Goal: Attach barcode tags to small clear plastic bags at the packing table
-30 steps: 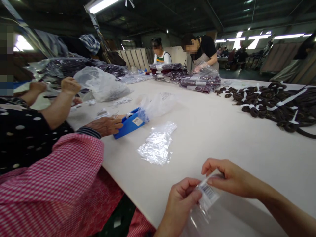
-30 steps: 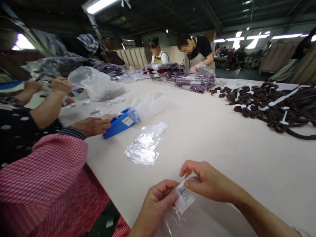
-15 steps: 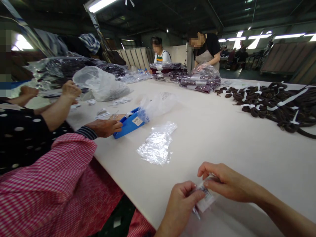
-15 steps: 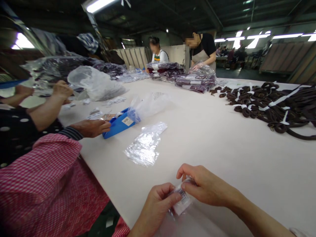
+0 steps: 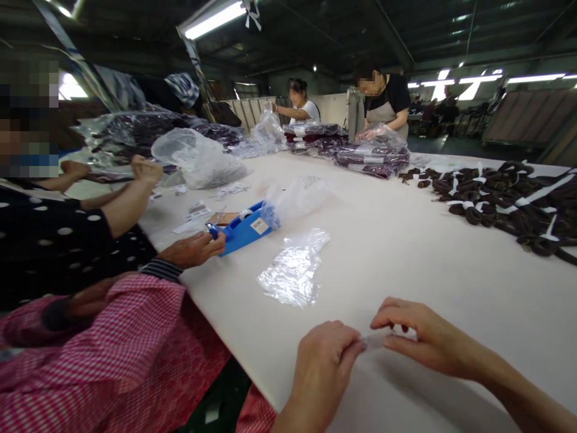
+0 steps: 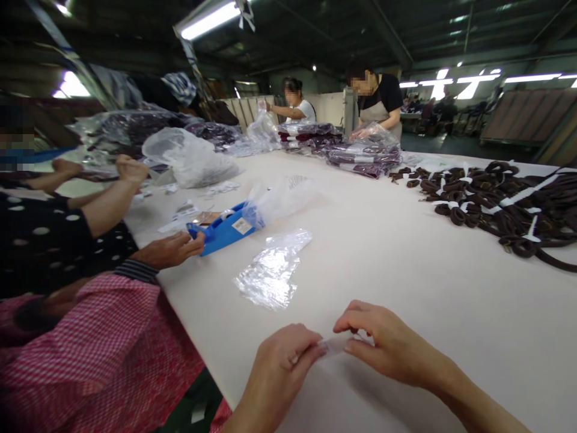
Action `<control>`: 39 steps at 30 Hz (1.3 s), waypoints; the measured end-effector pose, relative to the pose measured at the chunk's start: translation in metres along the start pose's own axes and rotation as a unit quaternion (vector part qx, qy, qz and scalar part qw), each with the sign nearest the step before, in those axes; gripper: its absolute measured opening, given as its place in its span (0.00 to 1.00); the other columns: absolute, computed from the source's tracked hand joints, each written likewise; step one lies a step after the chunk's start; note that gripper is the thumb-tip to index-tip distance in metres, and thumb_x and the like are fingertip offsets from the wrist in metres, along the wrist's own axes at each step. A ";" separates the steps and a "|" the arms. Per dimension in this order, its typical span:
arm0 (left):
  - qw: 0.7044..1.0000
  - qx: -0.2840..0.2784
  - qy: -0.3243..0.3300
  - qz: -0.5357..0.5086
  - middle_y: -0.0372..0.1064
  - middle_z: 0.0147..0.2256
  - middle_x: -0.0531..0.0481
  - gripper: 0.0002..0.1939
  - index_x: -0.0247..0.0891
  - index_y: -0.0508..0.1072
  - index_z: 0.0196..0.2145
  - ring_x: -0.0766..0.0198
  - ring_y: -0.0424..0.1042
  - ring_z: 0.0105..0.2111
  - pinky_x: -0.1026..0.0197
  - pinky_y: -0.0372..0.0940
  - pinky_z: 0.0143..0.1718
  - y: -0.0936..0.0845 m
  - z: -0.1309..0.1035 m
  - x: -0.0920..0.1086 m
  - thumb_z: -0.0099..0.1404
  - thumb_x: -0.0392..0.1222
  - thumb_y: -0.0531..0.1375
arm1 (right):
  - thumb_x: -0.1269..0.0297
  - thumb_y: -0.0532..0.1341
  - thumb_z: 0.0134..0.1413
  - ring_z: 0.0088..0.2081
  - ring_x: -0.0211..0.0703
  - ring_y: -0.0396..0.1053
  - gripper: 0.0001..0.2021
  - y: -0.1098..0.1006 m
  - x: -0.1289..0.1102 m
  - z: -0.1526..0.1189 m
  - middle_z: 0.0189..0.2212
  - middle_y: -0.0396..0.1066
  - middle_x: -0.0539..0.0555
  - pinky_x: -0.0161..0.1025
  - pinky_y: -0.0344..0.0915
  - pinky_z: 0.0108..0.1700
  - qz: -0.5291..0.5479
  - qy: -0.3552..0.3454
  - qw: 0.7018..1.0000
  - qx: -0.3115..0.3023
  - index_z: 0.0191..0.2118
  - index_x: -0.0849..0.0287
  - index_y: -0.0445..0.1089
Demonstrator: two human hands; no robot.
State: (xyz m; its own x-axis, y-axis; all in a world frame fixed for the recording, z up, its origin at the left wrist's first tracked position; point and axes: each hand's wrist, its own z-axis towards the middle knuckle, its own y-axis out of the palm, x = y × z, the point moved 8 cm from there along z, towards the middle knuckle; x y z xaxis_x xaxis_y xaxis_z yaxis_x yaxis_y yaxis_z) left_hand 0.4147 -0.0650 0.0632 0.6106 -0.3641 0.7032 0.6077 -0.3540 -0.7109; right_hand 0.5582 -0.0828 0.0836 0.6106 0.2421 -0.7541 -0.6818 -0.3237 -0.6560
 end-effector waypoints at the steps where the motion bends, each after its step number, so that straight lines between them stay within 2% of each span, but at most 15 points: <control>1: 0.997 0.007 0.025 0.068 0.70 0.28 0.52 0.11 0.40 0.75 0.30 0.62 0.67 0.32 0.61 0.55 0.35 -0.003 0.002 0.003 0.66 0.43 0.55 | 0.72 0.58 0.55 0.36 0.39 0.68 0.10 0.001 0.001 0.001 0.36 0.72 0.49 0.34 0.61 0.39 -0.015 -0.007 1.000 -0.002 0.40 0.53 0.72; 4: 0.981 -0.009 0.063 0.182 0.72 0.30 0.51 0.12 0.41 0.75 0.31 0.60 0.68 0.34 0.59 0.56 0.35 0.001 0.005 0.006 0.68 0.42 0.53 | 0.72 0.56 0.57 0.35 0.39 0.69 0.09 0.008 0.010 0.005 0.32 0.73 0.50 0.34 0.60 0.38 -0.058 0.000 0.998 0.006 0.37 0.55 0.73; 9: 0.971 -0.066 0.054 0.222 0.75 0.31 0.51 0.12 0.42 0.75 0.34 0.56 0.72 0.35 0.56 0.60 0.37 0.017 0.005 0.004 0.68 0.40 0.51 | 0.74 0.56 0.53 0.32 0.39 0.68 0.07 0.017 0.018 0.006 0.29 0.73 0.49 0.34 0.57 0.35 -0.120 0.010 0.992 0.035 0.34 0.57 0.70; 12: 0.983 -0.072 0.031 0.165 0.76 0.37 0.50 0.10 0.46 0.74 0.44 0.54 0.73 0.39 0.54 0.62 0.41 0.012 0.004 0.003 0.66 0.43 0.56 | 0.72 0.58 0.52 0.28 0.37 0.66 0.04 0.012 0.020 0.004 0.26 0.71 0.47 0.33 0.55 0.32 -0.122 0.030 0.991 0.053 0.33 0.56 0.67; 15: 0.997 -0.064 0.009 0.052 0.74 0.46 0.52 0.24 0.47 0.66 0.53 0.56 0.72 0.45 0.56 0.62 0.47 0.001 0.002 -0.002 0.59 0.42 0.63 | 0.70 0.59 0.52 0.27 0.36 0.65 0.02 0.009 0.022 0.004 0.25 0.70 0.45 0.32 0.54 0.31 -0.107 0.042 0.992 0.045 0.32 0.56 0.66; 17: 0.998 -0.058 0.000 0.031 0.74 0.45 0.53 0.20 0.45 0.67 0.50 0.59 0.72 0.44 0.58 0.62 0.47 -0.005 0.002 -0.006 0.58 0.39 0.62 | 0.70 0.59 0.51 0.28 0.36 0.65 0.02 0.009 0.025 0.004 0.25 0.71 0.45 0.33 0.54 0.31 -0.108 0.047 0.992 0.041 0.32 0.55 0.65; 20: 0.994 -0.057 0.009 0.092 0.75 0.39 0.52 0.07 0.43 0.73 0.39 0.58 0.71 0.41 0.57 0.62 0.44 -0.009 0.002 -0.008 0.63 0.39 0.57 | 0.70 0.58 0.51 0.28 0.36 0.65 0.02 0.009 0.027 0.004 0.25 0.70 0.45 0.33 0.54 0.31 -0.116 0.050 0.991 0.040 0.31 0.55 0.65; 23: 0.987 -0.076 0.032 0.140 0.77 0.37 0.51 0.12 0.43 0.76 0.36 0.58 0.72 0.39 0.56 0.61 0.43 -0.004 0.003 -0.004 0.68 0.40 0.51 | 0.70 0.58 0.52 0.28 0.36 0.65 0.02 0.011 0.024 0.004 0.25 0.70 0.45 0.32 0.54 0.31 -0.117 0.046 0.991 0.036 0.31 0.55 0.65; 27: 0.980 -0.086 0.051 0.173 0.78 0.35 0.51 0.15 0.43 0.77 0.35 0.57 0.73 0.37 0.57 0.61 0.40 0.006 0.005 0.004 0.69 0.40 0.50 | 0.70 0.58 0.51 0.27 0.36 0.64 0.04 0.015 0.017 0.004 0.25 0.70 0.45 0.32 0.54 0.31 -0.104 0.037 0.993 0.037 0.34 0.55 0.66; 30: 0.980 -0.080 0.056 0.171 0.78 0.34 0.51 0.15 0.45 0.77 0.37 0.58 0.73 0.37 0.58 0.61 0.39 0.007 0.007 0.006 0.69 0.40 0.50 | 0.69 0.58 0.51 0.27 0.36 0.64 0.06 0.015 0.018 0.004 0.25 0.70 0.44 0.32 0.54 0.30 -0.091 0.036 0.994 0.047 0.37 0.54 0.66; 35: 0.988 -0.046 0.030 0.147 0.77 0.37 0.52 0.09 0.46 0.75 0.41 0.57 0.73 0.39 0.57 0.62 0.41 -0.005 0.008 -0.002 0.65 0.40 0.56 | 0.69 0.57 0.50 0.24 0.35 0.61 0.07 0.013 0.026 0.006 0.22 0.68 0.43 0.32 0.52 0.28 -0.066 0.058 0.995 0.045 0.37 0.54 0.65; 39: 0.977 -0.080 0.032 0.197 0.77 0.33 0.50 0.12 0.43 0.76 0.35 0.54 0.74 0.35 0.55 0.63 0.37 0.004 0.009 0.002 0.67 0.38 0.52 | 0.69 0.58 0.50 0.24 0.35 0.62 0.06 0.021 0.023 0.010 0.23 0.69 0.44 0.32 0.52 0.28 -0.042 0.042 0.997 0.057 0.36 0.54 0.65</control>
State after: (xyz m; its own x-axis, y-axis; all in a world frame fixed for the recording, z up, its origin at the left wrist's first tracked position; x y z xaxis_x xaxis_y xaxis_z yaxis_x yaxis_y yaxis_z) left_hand 0.4235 -0.0594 0.0619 0.7450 -0.5508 0.3762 0.2415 -0.3029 -0.9219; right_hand 0.5542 -0.0747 0.0522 0.6950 0.1854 -0.6946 -0.6660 -0.1981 -0.7192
